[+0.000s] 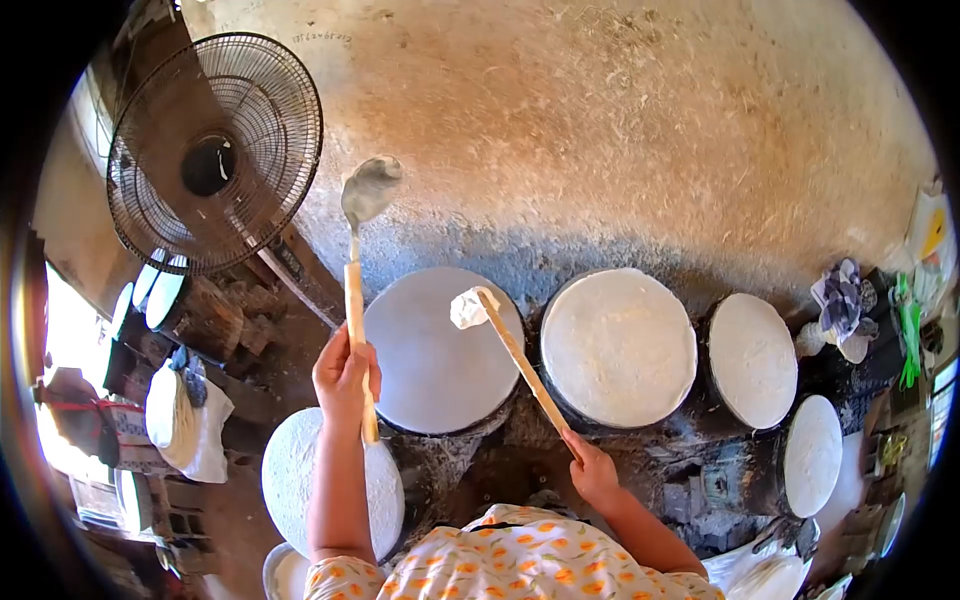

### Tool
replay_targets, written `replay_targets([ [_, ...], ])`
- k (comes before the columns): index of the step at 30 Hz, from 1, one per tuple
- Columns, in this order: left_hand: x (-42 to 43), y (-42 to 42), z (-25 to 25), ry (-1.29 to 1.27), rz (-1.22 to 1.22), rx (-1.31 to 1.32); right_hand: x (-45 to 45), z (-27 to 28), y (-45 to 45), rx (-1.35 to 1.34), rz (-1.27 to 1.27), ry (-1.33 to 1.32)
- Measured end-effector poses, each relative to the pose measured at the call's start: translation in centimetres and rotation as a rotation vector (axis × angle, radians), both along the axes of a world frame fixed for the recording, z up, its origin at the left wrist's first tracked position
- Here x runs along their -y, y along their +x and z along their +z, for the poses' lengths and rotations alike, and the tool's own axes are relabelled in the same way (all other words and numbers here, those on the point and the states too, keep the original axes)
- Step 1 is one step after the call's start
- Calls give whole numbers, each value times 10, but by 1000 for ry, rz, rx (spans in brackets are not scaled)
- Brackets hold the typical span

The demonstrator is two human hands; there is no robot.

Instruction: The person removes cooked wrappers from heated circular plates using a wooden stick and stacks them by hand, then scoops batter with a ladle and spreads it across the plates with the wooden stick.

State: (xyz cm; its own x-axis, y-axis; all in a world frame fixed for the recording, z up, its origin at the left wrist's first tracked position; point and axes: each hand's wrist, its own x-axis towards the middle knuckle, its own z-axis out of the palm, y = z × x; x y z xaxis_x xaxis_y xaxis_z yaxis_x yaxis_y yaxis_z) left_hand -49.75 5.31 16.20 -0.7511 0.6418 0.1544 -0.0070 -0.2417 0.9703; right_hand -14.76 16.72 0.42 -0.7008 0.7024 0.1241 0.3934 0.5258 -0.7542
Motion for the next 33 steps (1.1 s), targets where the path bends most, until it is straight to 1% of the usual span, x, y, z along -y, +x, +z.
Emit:
replay_targets([
  [1, 3, 7, 4, -21, 16, 104, -3, -3, -4, 2, 4, 4],
  [2, 7, 9, -1, -18, 20, 106, -9, -7, -12, 38, 7, 31],
  [4, 17, 12, -17, -156, -26, 137, -25, -15, -37, 92, 19, 87],
  [5, 23, 14, -27, -166, -38, 167, -36, -17, -55, 111, 30, 117],
  [7, 34, 21, -43, -198, -40, 199, -51, 5, -110, 297, 12, -171],
  [9, 44, 27, -56, -217, -45, 216, -68, -10, -160, 153, 67, -163],
  [11, 54, 27, -70, -217, -43, 213, -76, -6, -199, 177, 97, -173],
  [14, 66, 26, -78, -227, -20, 201, -69, 4, -207, 148, 85, -178],
  [15, 70, 25, -78, -232, -22, 200, -55, 28, -194, 167, 25, -326],
  [19, 80, 18, -87, -192, -8, 223, -41, -27, -115, -11, -84, -83],
  [20, 81, 17, -87, -185, -1, 227, -36, -23, -113, -9, -76, -76],
  [22, 85, 15, -88, -193, 4, 211, -19, -7, -116, 70, -97, -246],
  [24, 88, 14, -87, -177, 8, 217, -23, -30, -144, 85, 10, -197],
  [25, 90, 14, -86, -161, 10, 222, -21, -4, -169, 196, 29, -272],
  [27, 93, 15, -84, -158, 35, 238, -27, -4, -204, 117, 144, -200],
  [28, 95, 15, -83, -156, 60, 255, -25, -3, -220, 118, 144, -198],
  [30, 101, 16, -88, -143, 79, 272, -20, -2, -242, 160, 200, -270],
  [31, 103, 15, -90, -129, 102, 289, -17, -4, -239, 163, 207, -262],
  [33, 106, 14, -87, -139, 111, 295, -4, -11, -221, 175, 431, -24],
])
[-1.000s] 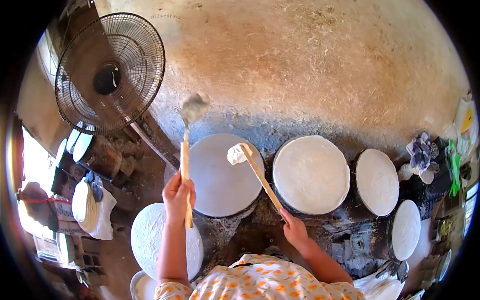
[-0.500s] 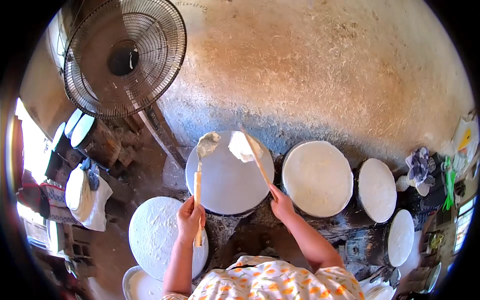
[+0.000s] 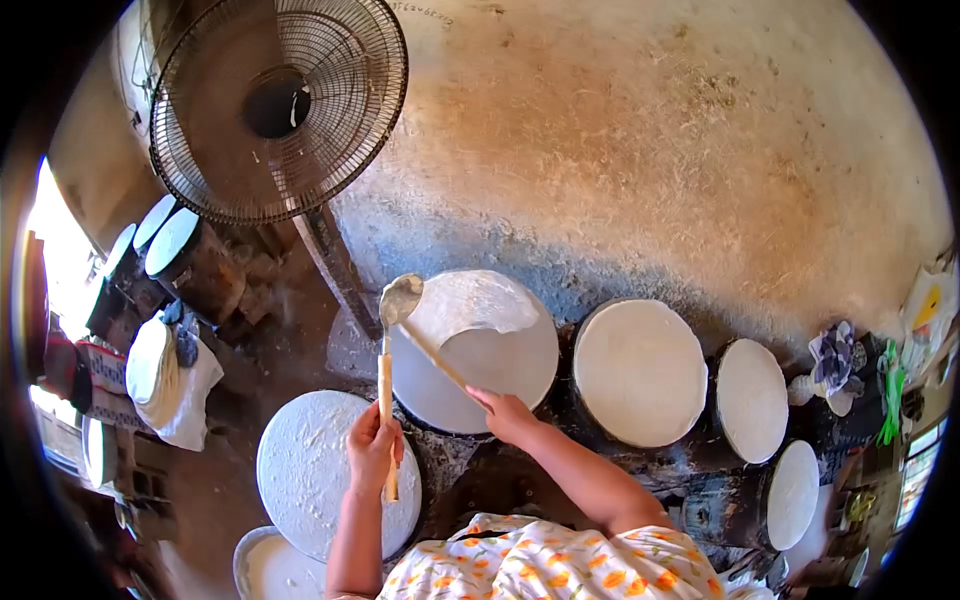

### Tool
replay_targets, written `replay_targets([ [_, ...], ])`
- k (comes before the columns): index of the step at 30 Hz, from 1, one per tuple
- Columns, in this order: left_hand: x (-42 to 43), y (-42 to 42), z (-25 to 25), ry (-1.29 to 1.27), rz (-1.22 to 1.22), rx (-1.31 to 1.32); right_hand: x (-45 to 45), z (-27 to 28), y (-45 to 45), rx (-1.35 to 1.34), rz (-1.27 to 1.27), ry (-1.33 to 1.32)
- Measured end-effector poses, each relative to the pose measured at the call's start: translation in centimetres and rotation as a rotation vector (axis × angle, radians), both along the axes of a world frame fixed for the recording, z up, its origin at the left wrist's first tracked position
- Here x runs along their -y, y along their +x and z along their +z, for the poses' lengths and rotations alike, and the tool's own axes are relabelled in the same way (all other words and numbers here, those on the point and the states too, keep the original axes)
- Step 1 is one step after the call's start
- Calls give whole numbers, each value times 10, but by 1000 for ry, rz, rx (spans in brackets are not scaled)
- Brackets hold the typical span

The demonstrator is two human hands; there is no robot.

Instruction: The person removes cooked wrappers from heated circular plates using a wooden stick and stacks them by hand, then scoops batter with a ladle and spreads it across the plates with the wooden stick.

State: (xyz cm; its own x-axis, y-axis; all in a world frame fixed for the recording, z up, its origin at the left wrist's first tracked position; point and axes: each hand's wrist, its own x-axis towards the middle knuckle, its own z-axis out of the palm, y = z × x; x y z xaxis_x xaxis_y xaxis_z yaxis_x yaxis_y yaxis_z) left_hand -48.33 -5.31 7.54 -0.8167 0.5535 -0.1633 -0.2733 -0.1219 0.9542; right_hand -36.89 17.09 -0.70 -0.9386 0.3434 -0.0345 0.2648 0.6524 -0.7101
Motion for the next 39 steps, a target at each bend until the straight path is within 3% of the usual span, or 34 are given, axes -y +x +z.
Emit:
replay_targets([
  [3, 6, -2, -5, -21, 4, 2, -14, 24, 36, 6, -48, -70],
  [5, 9, -4, -8, -27, 12, 2, -41, 17, 44, 107, -431, -91],
  [7, 14, -5, -7, 6, -35, 73, -65, 6, 37, -87, -516, -289],
  [8, 19, -8, -8, 5, -33, 73, -65, 8, 33, 1, -420, -204],
  [10, 30, -12, -8, 643, -84, 515, -43, 4, 20, 4, -291, -196],
  [13, 31, -2, 7, 723, 65, 468, -16, 9, 28, 21, -65, -139],
  [17, 32, -5, 8, 541, 115, 314, -20, 23, 65, 46, 6, -131],
  [18, 32, -5, 8, 476, 116, 300, -34, 38, 63, 285, -83, -145],
  [19, 31, -3, 7, 412, 119, 287, -49, 23, 60, 54, -89, -36],
  [21, 25, 5, 5, 385, 139, 270, -75, 4, 39, -3, -241, -100],
  [24, 20, 16, 8, 349, 166, 249, -78, 1, 1, -3, -172, -236],
  [29, 33, 27, 11, 264, 197, 185, -70, 10, 53, 135, 115, -246],
  [31, 31, 31, 12, 230, 211, 165, -92, 2, 67, 105, 10, -390],
  [32, 26, 31, 13, 235, 203, 170, -103, -3, 59, 67, -27, -219],
  [36, 5, 41, 15, 244, 227, 172, -101, 4, 20, 74, -123, -337],
  [38, 3, 43, 19, 253, 239, 178, -85, 11, 36, 161, 156, -204],
  [39, 4, 43, 18, 249, 244, 174, -87, 14, 50, 153, 184, -372],
])
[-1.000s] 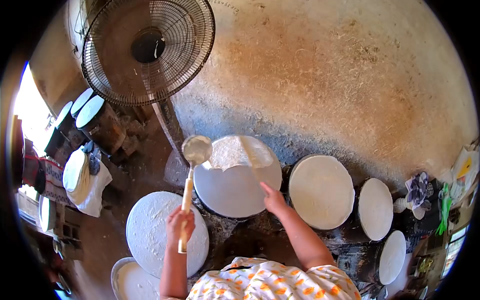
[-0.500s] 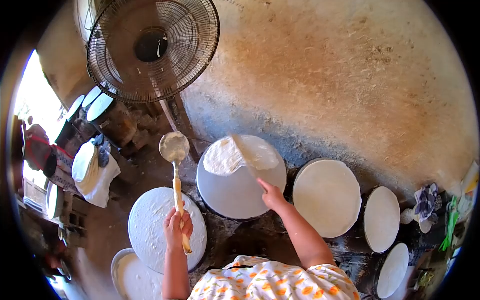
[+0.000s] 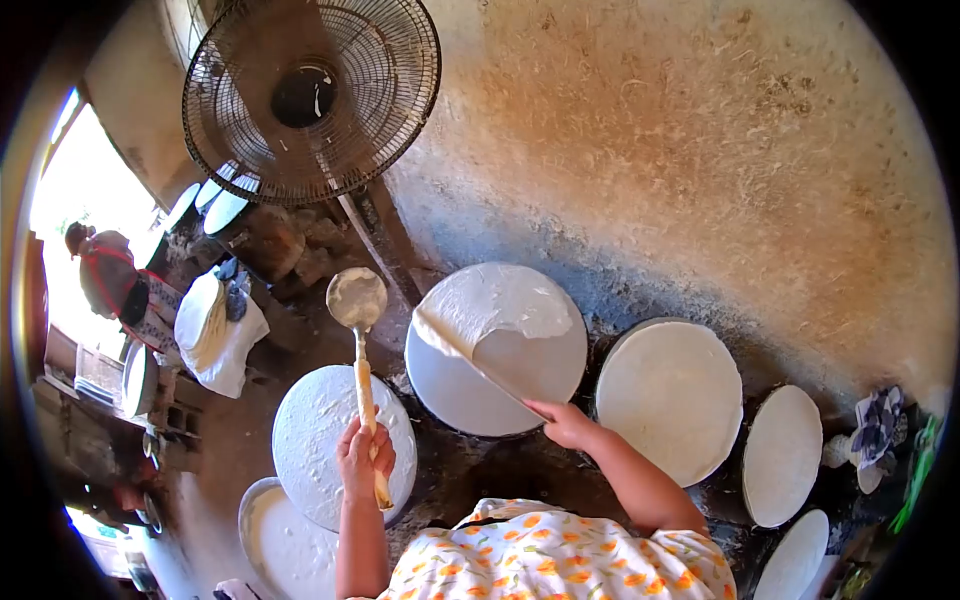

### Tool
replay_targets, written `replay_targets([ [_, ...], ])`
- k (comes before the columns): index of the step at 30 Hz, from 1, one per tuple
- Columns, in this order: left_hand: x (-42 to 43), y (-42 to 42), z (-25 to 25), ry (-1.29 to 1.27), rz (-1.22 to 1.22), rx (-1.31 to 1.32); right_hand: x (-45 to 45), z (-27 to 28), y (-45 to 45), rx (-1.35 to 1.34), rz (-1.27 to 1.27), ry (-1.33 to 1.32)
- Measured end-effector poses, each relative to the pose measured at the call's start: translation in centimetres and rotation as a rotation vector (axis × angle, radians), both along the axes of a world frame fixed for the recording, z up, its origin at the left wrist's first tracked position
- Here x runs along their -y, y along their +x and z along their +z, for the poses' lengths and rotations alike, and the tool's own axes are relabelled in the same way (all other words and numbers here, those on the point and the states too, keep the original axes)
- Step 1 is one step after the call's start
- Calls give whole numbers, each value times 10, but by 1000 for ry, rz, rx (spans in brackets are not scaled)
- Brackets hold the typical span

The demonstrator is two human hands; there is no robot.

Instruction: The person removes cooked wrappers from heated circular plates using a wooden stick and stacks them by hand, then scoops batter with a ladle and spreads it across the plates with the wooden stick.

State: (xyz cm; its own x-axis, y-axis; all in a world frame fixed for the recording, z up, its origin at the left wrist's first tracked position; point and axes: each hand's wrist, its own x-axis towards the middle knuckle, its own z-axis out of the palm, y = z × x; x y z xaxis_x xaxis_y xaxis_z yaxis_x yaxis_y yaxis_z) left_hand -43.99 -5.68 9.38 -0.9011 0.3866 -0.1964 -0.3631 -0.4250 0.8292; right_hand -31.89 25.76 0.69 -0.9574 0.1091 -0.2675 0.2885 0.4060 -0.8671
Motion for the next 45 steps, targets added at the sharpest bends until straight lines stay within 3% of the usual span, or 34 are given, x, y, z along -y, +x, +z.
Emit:
replay_targets([
  [2, 1, 2, -3, 3, -2, -29, -20, 6, 10, 18, 10, 50],
  [4, -6, 4, -2, -4, -2, -20, -34, 21, -13, 172, -140, 132],
  [5, -10, 4, -1, 1, -8, -20, -41, -2, -29, -85, -239, 134],
  [6, -16, 7, 0, -2, 1, -24, -46, 7, -48, -48, -259, 47],
  [9, -23, 16, 7, 9, 33, 8, -44, 0, -58, 9, -81, -1],
  [11, -18, 23, 8, -18, 49, 1, -46, 2, -30, 113, 172, 69],
  [14, -14, 29, 7, -49, 66, -5, -74, -2, 1, 49, 102, -88],
  [15, -16, 30, 6, -54, 58, -4, -82, -36, -6, -96, 36, -19],
  [16, -18, 31, 5, -56, 49, -9, -74, -10, -18, 49, -70, 38],
  [19, -26, 40, 6, -51, 84, 9, -61, -4, -32, -34, -59, 108],
  [21, -24, 45, 10, -62, 100, 2, -54, -7, -18, 74, 161, -11],
  [24, -19, 51, 8, -94, 110, -34, -76, 17, 0, 156, 208, -96],
  [25, -20, 52, 8, -116, 91, -33, -83, -11, -4, -3, 172, 2],
  [28, -32, 56, 11, -121, 103, -11, -66, 4, -42, -30, 40, 40],
  [30, -31, 61, 15, -145, 103, -15, -66, 2, -37, -17, 149, 53],
  [32, -20, 68, 25, 161, 83, 137, -73, 1, -29, 18, 357, 93],
  [34, -9, 75, 26, 314, 114, 101, -99, -3, -11, 73, 363, -17],
  [36, -8, 77, 27, 215, 144, 9, -114, -21, -4, -18, 233, -15],
  [37, -11, 76, 28, 209, 142, 12, -104, -10, -15, -70, 198, 142],
  [40, -26, 78, 24, 133, 167, 47, -75, -16, -47, -93, 115, 96],
  [45, -13, 97, 18, 11, 165, 63, -108, 10, 13, 13, 418, 61],
])
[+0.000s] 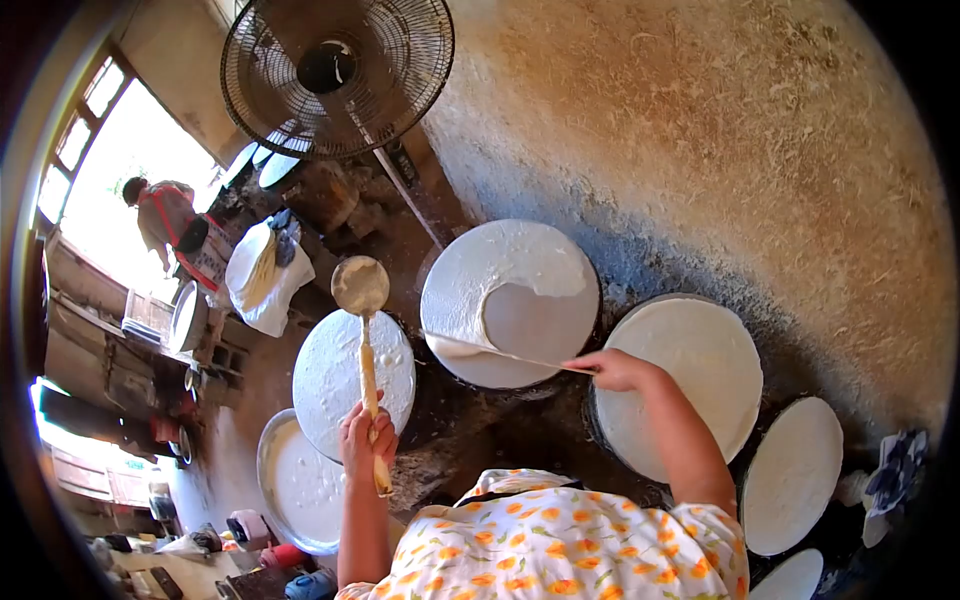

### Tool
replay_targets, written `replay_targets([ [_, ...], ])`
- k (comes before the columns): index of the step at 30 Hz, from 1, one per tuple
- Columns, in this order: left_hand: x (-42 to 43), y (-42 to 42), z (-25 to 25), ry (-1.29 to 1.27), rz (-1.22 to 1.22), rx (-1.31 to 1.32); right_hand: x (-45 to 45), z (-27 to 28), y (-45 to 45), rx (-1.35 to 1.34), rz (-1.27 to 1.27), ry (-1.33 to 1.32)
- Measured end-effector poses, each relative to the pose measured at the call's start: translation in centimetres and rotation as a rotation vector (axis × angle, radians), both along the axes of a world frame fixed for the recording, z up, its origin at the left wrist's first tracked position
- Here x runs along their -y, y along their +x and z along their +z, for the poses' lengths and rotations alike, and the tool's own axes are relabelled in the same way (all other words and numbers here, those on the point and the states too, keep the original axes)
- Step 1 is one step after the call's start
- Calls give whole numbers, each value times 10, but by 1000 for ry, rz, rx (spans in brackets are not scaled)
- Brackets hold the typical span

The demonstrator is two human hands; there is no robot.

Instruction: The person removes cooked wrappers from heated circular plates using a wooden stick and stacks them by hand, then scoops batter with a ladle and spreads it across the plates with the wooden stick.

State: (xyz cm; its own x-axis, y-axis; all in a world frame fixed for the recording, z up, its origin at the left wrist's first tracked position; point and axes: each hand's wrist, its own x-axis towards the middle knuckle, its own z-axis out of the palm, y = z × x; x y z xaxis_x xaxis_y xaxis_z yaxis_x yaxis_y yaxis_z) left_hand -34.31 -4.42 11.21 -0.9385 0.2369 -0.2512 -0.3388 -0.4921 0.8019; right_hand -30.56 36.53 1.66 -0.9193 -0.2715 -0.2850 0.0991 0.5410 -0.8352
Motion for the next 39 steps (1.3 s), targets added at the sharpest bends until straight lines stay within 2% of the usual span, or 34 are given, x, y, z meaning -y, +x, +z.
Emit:
replay_targets([
  [1, 3, 4, 1, -66, 0, -4, -10, -1, 5, 3, 6, 0],
  [3, 6, 9, -4, -75, -21, -2, -15, -6, 19, 194, -231, 67],
  [4, 4, 8, -7, -50, -34, 1, -1, -11, 17, 13, -306, 103],
  [7, -11, 7, -4, -51, -63, 15, 53, -45, 8, -140, -384, -59],
  [8, -13, 7, -3, -42, -76, 18, 62, -45, 17, -76, -352, -157],
  [9, -12, 6, -3, -30, -89, 20, 66, -19, 33, -78, -269, -70],
  [11, -5, 6, -2, -56, -116, 2, 57, -6, 75, 37, -249, -53],
  [13, 6, 4, -3, -65, -161, -29, 49, -1, 117, 210, -405, -29],
  [17, 27, -2, -6, -64, -243, -63, 121, -20, 132, -97, -603, -74],
  [18, 32, -2, -4, -49, -265, -67, 152, -15, 120, -281, -590, 9],
  [19, 37, -2, -3, -32, -282, -73, 176, -40, 109, -438, -594, -43],
  [20, 42, -3, -2, -19, -295, -74, 200, -40, 95, -501, -591, 59],
  [21, 49, -3, -1, -22, -280, -68, 218, -50, 87, -502, -560, 219],
  [23, 67, -1, -2, -17, -269, -54, 241, -56, 93, -220, -578, 632],
  [25, 91, -4, -2, -34, -300, -97, 237, -49, 127, -177, -571, 808],
  [29, 128, -6, -10, -62, -313, -135, 235, -38, 173, -118, -677, 961],
  [30, 133, -6, -11, -65, -328, -129, 247, -41, 163, -207, -715, 905],
  [31, 136, -6, -11, -59, -334, -130, 261, -37, 147, -177, -699, 844],
  [33, 140, -6, -13, -44, -357, -127, 291, -40, 110, -290, -625, 748],
  [36, 145, -7, -11, -15, -382, -118, 317, -47, 71, -179, -583, 772],
  [39, 150, -11, -7, -58, -392, -115, 303, -50, 101, -122, -625, 780],
])
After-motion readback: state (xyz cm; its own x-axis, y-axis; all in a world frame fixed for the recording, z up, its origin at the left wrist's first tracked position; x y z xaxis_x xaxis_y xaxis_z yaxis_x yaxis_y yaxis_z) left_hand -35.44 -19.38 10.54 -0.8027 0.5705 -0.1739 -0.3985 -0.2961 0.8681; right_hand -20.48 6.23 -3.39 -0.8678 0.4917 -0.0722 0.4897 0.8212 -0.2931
